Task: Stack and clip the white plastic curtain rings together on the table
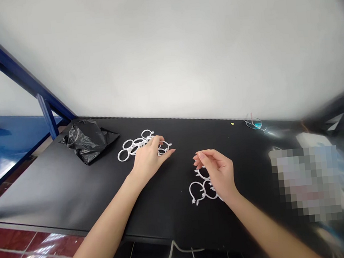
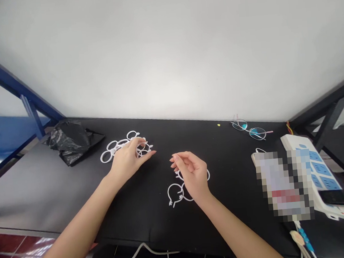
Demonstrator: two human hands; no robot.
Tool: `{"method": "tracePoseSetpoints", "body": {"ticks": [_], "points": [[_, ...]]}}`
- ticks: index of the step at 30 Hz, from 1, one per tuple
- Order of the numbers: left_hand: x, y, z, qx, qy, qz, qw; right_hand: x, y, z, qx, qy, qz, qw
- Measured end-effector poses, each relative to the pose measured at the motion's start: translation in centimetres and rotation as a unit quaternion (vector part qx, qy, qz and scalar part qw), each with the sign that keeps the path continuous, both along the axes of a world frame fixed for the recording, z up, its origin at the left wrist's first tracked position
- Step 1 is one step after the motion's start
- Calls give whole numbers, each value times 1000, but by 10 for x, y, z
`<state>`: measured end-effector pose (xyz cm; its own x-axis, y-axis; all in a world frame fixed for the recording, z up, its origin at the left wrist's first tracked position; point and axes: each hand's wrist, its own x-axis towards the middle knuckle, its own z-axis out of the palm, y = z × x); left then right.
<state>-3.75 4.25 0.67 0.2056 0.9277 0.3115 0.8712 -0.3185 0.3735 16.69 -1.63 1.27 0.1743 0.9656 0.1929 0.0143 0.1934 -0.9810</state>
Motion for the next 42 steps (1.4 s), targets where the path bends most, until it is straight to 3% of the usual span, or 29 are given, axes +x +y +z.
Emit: {"method": "tracePoseSetpoints", "body": {"ticks": [8, 16, 19, 21, 23, 27, 30, 34, 39, 42], "points": [[-5, 5, -1, 1, 99, 26, 995, 0, 0, 1, 5, 2, 4, 1000], [-8, 6, 0, -18, 102, 36, 994, 2, 1, 0, 19, -10, -5, 1000], [-7, 6, -1, -2, 87, 29, 996, 8, 4, -1, 37, -65, -38, 997], [-5, 5, -2, 13, 59, 13, 998, 15, 10, -3, 73, -165, -73, 981], [0, 2, -3, 23, 17, -24, 999, 24, 16, -6, 98, -292, -79, 948], [15, -11, -4, -10, -61, -165, 984, 35, 25, -12, 16, -417, 0, 909], [26, -22, -4, -63, -60, -260, 962, 36, 25, -16, -13, -431, 32, 902], [36, -32, -6, -88, -23, -315, 945, 34, 25, -22, -9, -414, 35, 910], [38, -32, -9, -83, -5, -322, 943, 32, 25, -23, 13, -377, 24, 926], [38, -31, -11, -76, -28, -277, 958, 29, 23, -18, 57, -354, -2, 934]]}}
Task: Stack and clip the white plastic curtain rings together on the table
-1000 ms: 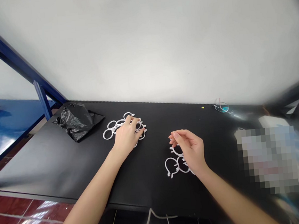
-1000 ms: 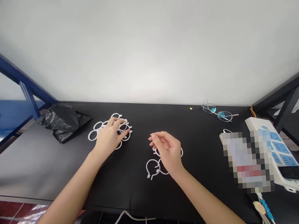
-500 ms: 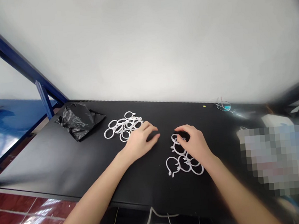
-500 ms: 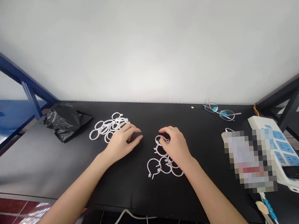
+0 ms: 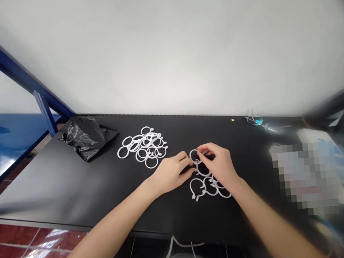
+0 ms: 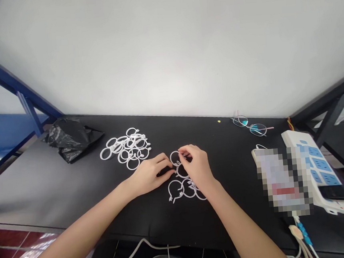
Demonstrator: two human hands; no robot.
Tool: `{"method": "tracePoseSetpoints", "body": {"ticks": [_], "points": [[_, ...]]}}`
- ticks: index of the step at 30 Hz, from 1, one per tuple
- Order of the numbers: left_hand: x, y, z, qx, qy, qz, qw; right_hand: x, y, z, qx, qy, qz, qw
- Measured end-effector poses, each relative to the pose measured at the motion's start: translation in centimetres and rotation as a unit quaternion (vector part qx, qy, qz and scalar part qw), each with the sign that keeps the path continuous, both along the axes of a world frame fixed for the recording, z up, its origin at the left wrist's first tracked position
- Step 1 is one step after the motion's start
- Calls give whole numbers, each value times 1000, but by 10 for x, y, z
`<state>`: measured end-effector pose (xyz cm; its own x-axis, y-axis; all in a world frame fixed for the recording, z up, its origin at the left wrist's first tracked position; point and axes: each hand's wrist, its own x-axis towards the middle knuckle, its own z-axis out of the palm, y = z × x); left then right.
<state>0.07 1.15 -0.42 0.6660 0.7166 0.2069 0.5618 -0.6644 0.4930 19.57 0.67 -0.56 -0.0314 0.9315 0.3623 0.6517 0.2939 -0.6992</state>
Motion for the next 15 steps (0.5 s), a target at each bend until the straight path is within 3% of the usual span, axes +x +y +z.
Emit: {"method": "tracePoseSetpoints", "body": {"ticks": [3, 5, 11, 15], "points": [[0, 0, 1, 1, -37, 89, 995, -6, -5, 6, 64, 26, -1, 998], [0, 0, 4, 2, -67, 115, 991, -12, -9, 9, 96, 40, 15, 994], [-4, -2, 13, -36, -80, 24, 996, -31, -25, 5, 94, 147, 48, 983], [-4, -2, 13, -115, -152, 31, 981, -37, -32, 4, 71, 244, 60, 965]]}}
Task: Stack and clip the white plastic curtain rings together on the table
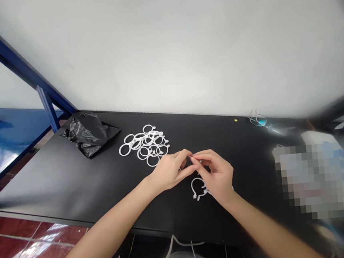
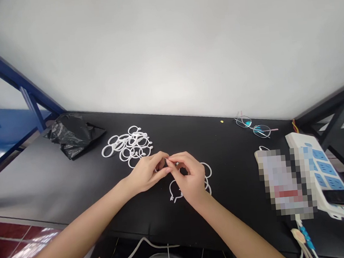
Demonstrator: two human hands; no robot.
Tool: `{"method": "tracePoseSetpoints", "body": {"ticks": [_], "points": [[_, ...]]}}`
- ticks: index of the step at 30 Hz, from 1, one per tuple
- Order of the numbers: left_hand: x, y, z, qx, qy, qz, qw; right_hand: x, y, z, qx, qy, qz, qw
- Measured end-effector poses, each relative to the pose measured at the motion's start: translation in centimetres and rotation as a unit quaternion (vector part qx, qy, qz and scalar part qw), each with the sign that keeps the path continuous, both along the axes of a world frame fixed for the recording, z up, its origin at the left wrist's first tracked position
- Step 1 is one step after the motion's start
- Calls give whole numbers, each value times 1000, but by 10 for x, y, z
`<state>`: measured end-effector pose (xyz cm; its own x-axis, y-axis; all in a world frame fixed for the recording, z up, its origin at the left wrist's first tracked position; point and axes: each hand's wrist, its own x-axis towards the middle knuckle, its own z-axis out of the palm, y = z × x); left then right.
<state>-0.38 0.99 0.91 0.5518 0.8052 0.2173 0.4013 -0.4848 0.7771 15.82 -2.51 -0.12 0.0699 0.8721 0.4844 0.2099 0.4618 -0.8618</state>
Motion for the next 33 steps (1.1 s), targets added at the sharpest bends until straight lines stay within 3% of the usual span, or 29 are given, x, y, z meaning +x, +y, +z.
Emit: {"method": "tracePoseSetpoints", "body": {"ticks": [3, 6, 9, 13, 16, 22, 25, 29, 33], "points": [[3, 2, -1, -162, -138, 27, 977, -1, -3, 4, -13, 44, 63, 997], [7, 6, -2, -316, -254, 38, 913, -1, -3, 9, 4, 4, 89, 996], [7, 10, -1, -361, -317, 63, 875, 1, -2, 12, 56, -76, 62, 994], [7, 11, -1, -367, -367, 99, 849, 1, 0, 12, 115, -139, 45, 983], [12, 7, -1, -365, -360, 103, 852, -2, -1, 8, 131, -135, 54, 981], [21, -2, -1, -309, -325, 91, 889, -4, -5, 1, 98, -121, 13, 988], [20, 0, -3, -302, -338, 119, 883, -3, -5, 2, 83, -94, 17, 992], [18, 2, -5, -296, -331, 126, 887, -2, -3, 7, 118, -96, 45, 987], [17, -5, -4, -233, -279, 101, 926, 0, -2, 6, 109, -106, 19, 988]]}}
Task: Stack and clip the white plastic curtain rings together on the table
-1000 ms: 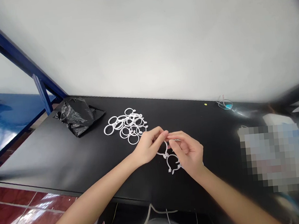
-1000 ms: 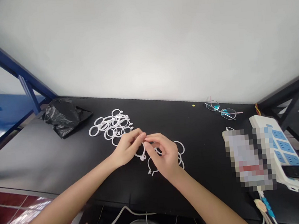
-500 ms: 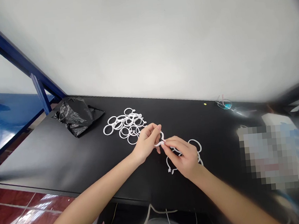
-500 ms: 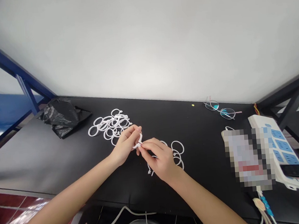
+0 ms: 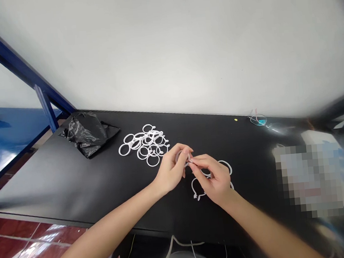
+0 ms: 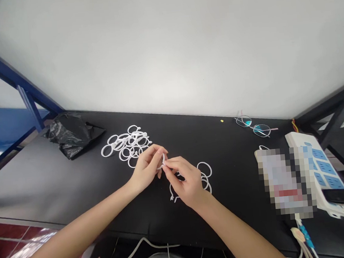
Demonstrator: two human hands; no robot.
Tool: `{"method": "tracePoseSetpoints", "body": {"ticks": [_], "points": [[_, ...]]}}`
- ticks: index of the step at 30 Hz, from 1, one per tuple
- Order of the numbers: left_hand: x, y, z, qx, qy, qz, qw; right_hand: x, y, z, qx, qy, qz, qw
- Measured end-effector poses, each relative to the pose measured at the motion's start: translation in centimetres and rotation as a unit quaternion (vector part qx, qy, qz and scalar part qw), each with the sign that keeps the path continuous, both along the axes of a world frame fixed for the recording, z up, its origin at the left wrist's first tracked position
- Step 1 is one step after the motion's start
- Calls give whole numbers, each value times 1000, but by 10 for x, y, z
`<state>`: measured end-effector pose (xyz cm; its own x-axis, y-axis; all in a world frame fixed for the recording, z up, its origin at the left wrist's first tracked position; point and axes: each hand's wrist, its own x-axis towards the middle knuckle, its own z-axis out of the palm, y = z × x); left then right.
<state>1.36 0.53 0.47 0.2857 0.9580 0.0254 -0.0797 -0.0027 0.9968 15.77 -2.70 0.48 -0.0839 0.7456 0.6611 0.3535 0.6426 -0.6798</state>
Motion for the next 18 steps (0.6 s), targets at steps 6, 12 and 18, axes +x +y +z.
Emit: {"method": "tracePoseSetpoints", "body": {"ticks": [6, 12, 18], "points": [[-9, -8, -6, 338, 126, -4, 933, -1, -8, -2, 40, 2, -15, 999], [-11, -4, -9, 398, 132, -24, 908, -6, -12, 1, 59, 14, 3, 998], [-8, -5, -11, 416, 140, -21, 898, -8, -12, 7, 67, -4, 9, 998]]}}
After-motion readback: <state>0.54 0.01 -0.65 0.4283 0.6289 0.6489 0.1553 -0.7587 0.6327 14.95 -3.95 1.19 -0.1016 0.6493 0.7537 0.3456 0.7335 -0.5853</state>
